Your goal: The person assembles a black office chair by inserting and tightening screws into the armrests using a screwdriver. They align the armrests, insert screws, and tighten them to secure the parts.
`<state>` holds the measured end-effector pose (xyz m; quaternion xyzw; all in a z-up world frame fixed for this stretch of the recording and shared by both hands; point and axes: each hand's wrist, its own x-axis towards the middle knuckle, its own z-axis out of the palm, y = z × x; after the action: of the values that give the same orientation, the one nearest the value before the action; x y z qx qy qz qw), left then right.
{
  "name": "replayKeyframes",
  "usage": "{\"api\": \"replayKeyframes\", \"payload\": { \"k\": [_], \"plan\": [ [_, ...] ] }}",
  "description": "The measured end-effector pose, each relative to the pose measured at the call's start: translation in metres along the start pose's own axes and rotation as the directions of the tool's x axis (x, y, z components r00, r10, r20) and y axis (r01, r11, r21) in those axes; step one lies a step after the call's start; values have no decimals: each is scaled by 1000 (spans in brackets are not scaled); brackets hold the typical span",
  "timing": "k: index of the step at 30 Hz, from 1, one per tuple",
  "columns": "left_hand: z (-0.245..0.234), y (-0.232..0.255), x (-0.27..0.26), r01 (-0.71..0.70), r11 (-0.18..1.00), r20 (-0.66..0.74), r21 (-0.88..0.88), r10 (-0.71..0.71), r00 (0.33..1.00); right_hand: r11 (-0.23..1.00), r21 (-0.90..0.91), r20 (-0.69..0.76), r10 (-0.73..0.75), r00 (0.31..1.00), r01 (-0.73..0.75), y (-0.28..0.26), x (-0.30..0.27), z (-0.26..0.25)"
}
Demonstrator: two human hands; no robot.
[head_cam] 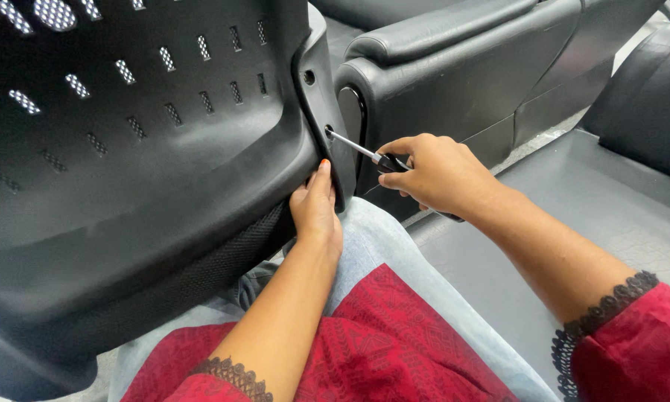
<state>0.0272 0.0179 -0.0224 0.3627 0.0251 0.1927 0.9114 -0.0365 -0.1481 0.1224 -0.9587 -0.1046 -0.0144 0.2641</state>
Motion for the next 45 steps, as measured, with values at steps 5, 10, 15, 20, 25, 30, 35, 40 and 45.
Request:
{"api": "replayKeyframes", "payload": {
  "k": [5,10,15,20,25,30,35,40,45],
  "plan": [
    [1,2,-2,17,1000,0,11,-17,1000,999,-14,4,-43,999,43,-3,2,-2],
    [0,2,-2,5,1000,26,-3,-5,1000,967,249,51,49,998,-60,-1,8,2],
    [-3,-1,4,13,1000,25,-12,-13,1000,961,252,83,96,992,-114,6,13,7],
    [-10,-9,14,33,999,4,-20,-33,999,949,-283,-264,-220,939,142,20,4,19],
    [-14,-2,17,106,993,-25,-42,-107,994,949,-260,-248,-244,937,178,19,7,18],
    [-6,15,10,163,987,-40,-14,-163,986,1000,-6,28,-5,1000,5,4,17,6],
    [-1,28,3,178,983,-22,44,-177,984,972,216,151,54,987,-87,-2,23,8],
    [-2,29,-2,167,983,-1,73,-167,986,910,394,222,43,974,-130,9,22,3],
    [-7,30,-7,163,983,36,85,-166,985,928,370,246,-61,967,-36,17,17,-12]
  ]
}}
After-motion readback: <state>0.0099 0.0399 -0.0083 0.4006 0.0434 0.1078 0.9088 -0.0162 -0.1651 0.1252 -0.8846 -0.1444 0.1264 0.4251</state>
